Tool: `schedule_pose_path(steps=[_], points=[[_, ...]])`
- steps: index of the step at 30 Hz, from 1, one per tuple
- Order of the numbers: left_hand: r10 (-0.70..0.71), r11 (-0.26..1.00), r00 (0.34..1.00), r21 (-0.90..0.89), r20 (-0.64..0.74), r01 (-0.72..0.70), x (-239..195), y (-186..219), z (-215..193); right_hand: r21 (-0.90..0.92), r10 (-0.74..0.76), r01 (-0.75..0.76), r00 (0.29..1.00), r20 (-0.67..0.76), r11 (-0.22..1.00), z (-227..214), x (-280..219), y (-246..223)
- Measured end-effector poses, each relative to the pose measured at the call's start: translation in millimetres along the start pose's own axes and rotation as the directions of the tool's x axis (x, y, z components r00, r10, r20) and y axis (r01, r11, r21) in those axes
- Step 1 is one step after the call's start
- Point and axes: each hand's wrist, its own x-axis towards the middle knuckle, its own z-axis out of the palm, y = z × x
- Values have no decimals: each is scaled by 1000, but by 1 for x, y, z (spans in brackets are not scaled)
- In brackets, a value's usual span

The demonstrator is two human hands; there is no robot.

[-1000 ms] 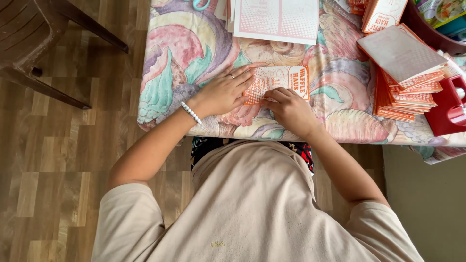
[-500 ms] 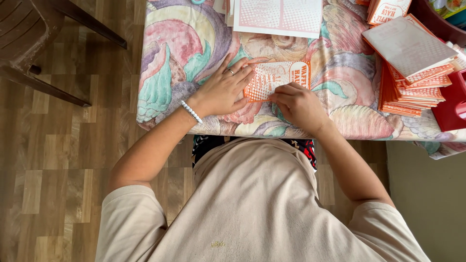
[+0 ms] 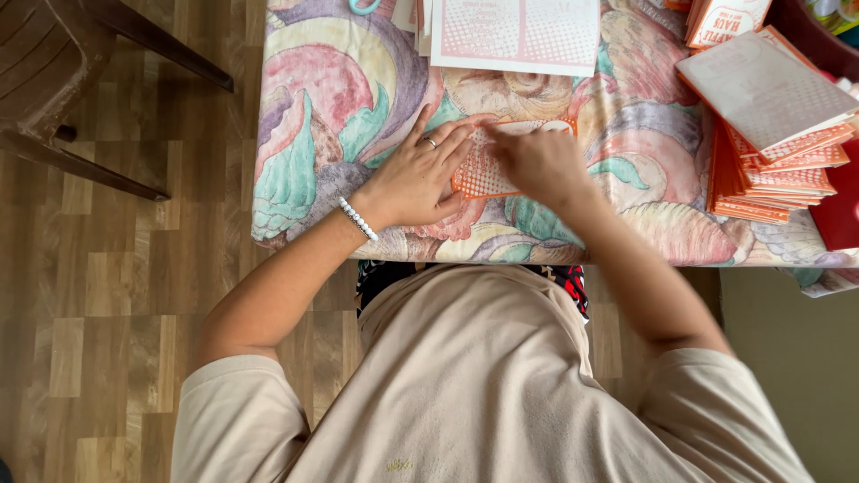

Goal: The person is manually folding paper food wrappers and organizing them into stacks on a table.

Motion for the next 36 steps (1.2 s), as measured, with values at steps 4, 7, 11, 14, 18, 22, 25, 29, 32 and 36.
schedule_pose_path(steps=[4,7,11,14,18,22,25,29,32,36], points=[[-10,999,998,-30,62,12,-1,1,-3,-144,111,-98,990,84,985,-9,-21,62],[-7,1000,998,-3,55,7,2,-2,-4,-142,182,-172,981,67,975,-26,-35,82],[5,999,997,32,82,-8,2,2,-3,-188,3,-52,968,-250,981,7,-46,94],[34,997,998,67,56,-38,3,-1,5,-94,-222,203,832,-509,975,6,-58,61],[49,996,999,69,17,-50,1,-4,9,-2,-374,420,805,-460,907,2,-74,22],[48,999,999,6,9,-48,-7,-7,5,4,-416,472,782,-463,882,18,-78,35],[26,998,999,-58,28,-24,-6,-8,4,-28,-460,508,756,-465,861,22,-78,40],[-10,997,999,-80,43,13,-5,-5,1,10,-449,490,808,-382,872,2,-70,35],[-22,998,999,-58,38,24,0,-2,-2,36,-355,382,887,-296,923,-18,-54,19],[-34,996,998,-81,58,38,4,1,-11,37,-143,148,984,-107,988,-40,-23,-5]])
